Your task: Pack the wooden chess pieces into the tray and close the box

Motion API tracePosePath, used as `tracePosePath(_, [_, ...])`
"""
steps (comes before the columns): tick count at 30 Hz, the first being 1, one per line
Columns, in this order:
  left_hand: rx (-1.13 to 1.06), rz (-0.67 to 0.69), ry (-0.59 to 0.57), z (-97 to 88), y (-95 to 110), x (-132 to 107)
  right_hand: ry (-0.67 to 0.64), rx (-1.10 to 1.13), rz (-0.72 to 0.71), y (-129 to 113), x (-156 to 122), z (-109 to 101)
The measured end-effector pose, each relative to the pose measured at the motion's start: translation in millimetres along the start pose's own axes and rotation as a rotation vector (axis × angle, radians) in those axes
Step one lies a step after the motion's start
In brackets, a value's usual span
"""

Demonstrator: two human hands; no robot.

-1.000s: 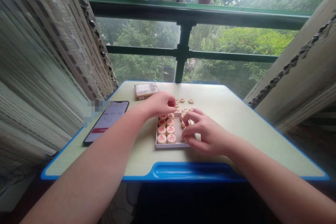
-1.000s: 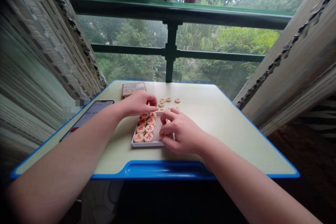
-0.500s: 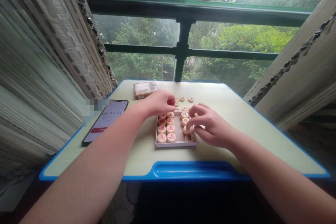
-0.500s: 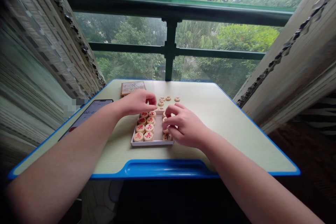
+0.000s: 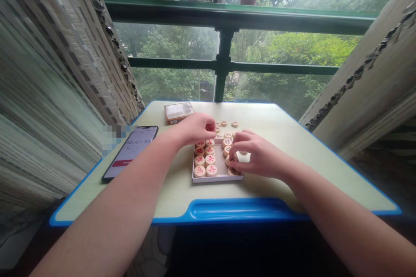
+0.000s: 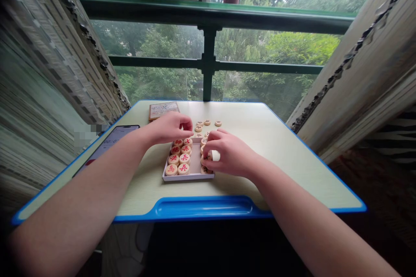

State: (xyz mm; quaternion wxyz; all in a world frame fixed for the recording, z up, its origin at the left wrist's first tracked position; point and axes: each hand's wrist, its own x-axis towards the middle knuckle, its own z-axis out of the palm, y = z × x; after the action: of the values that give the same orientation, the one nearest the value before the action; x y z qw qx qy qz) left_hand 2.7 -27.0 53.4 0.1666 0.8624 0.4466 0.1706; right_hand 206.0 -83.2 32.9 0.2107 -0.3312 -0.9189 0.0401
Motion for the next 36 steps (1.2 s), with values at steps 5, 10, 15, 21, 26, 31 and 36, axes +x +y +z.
tracePosePath(5, [-0.024, -0.002, -0.001, -0.7, 2, -1, 0.014, 0.013, -0.004, 3, 0, -1])
tracePosePath(10, [-0.062, 0.004, -0.042, -1.8, 7, -3, -0.013, 0.044, 0.017, 3, -1, -7])
tracePosePath(15, [-0.068, -0.001, -0.046, -1.9, 8, -3, -0.03, 0.04, 0.034, 3, -1, -8])
tracePosePath(21, [-0.072, 0.003, -0.031, -2.0, 5, -2, -0.048, 0.027, 0.049, 3, -1, -7])
tracePosePath(26, [-0.096, -0.005, -0.027, -2.6, 5, -2, -0.027, 0.046, 0.051, 3, -2, -8])
tracePosePath(31, [-0.146, -0.074, -0.083, -11.5, -9, -2, -0.013, 0.054, 0.053, 4, -2, -9])
tracePosePath(36, [-0.273, -0.118, -0.164, -25.9, -30, -6, 0.044, 0.085, 0.026, 4, -1, -8])
